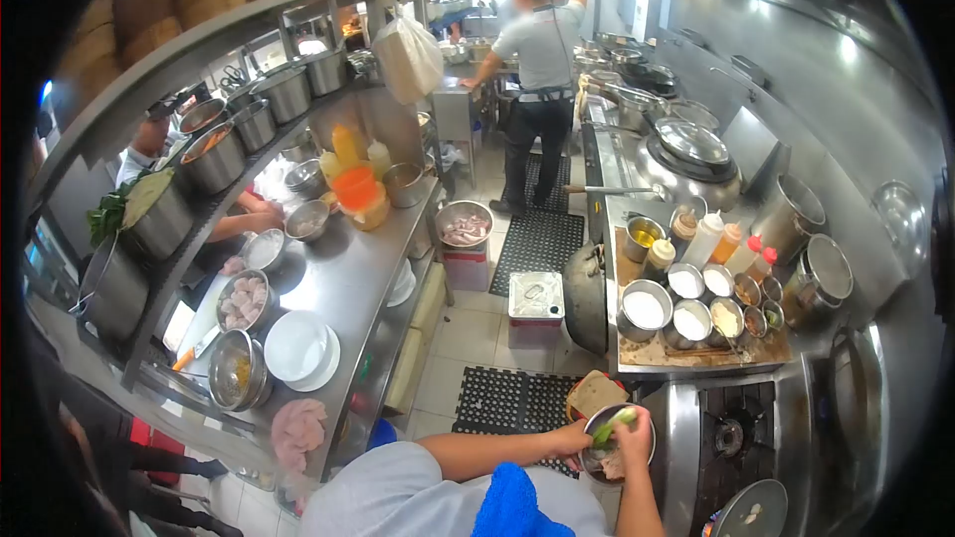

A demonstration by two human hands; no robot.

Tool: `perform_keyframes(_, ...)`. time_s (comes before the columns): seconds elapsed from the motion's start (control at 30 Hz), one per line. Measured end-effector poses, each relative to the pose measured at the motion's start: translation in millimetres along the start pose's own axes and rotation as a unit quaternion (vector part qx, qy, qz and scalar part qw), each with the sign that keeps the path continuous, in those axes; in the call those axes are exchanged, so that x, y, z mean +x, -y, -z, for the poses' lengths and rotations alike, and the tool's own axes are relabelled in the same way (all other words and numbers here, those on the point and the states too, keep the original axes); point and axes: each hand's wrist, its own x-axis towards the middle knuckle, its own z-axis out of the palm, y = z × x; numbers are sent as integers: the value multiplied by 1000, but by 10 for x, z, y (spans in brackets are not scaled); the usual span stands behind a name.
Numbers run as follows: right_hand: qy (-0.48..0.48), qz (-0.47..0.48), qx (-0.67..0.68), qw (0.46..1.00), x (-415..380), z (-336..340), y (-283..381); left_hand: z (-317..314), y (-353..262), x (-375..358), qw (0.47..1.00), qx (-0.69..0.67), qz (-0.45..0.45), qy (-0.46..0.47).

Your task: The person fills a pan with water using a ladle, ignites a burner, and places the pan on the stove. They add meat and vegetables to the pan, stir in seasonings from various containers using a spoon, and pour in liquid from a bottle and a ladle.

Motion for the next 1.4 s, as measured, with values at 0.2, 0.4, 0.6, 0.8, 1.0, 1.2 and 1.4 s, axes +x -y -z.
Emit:
perform_keyframes(0.2,55,-60,487,870,-36,120,-60,65,110,-72,999,-51,7,9)
perform_keyframes(0.4,47,-235,525,817,-1,135,-39,37,350,0,995,-77,4,-56)
perform_keyframes(0.6,22,-129,520,844,34,347,392,97,232,-115,991,-107,8,-78)
perform_keyframes(0.8,8,-229,481,846,4,241,-101,84,377,97,993,-101,18,-56)
perform_keyframes(1.0,-46,-196,583,787,-144,510,-196,54,387,212,993,-113,35,-15)
perform_keyframes(1.2,-91,23,592,800,-255,1803,-247,70,398,216,987,-152,46,2)
perform_keyframes(1.4,-325,135,302,886,-771,2813,-273,167,318,142,967,-215,107,-90)
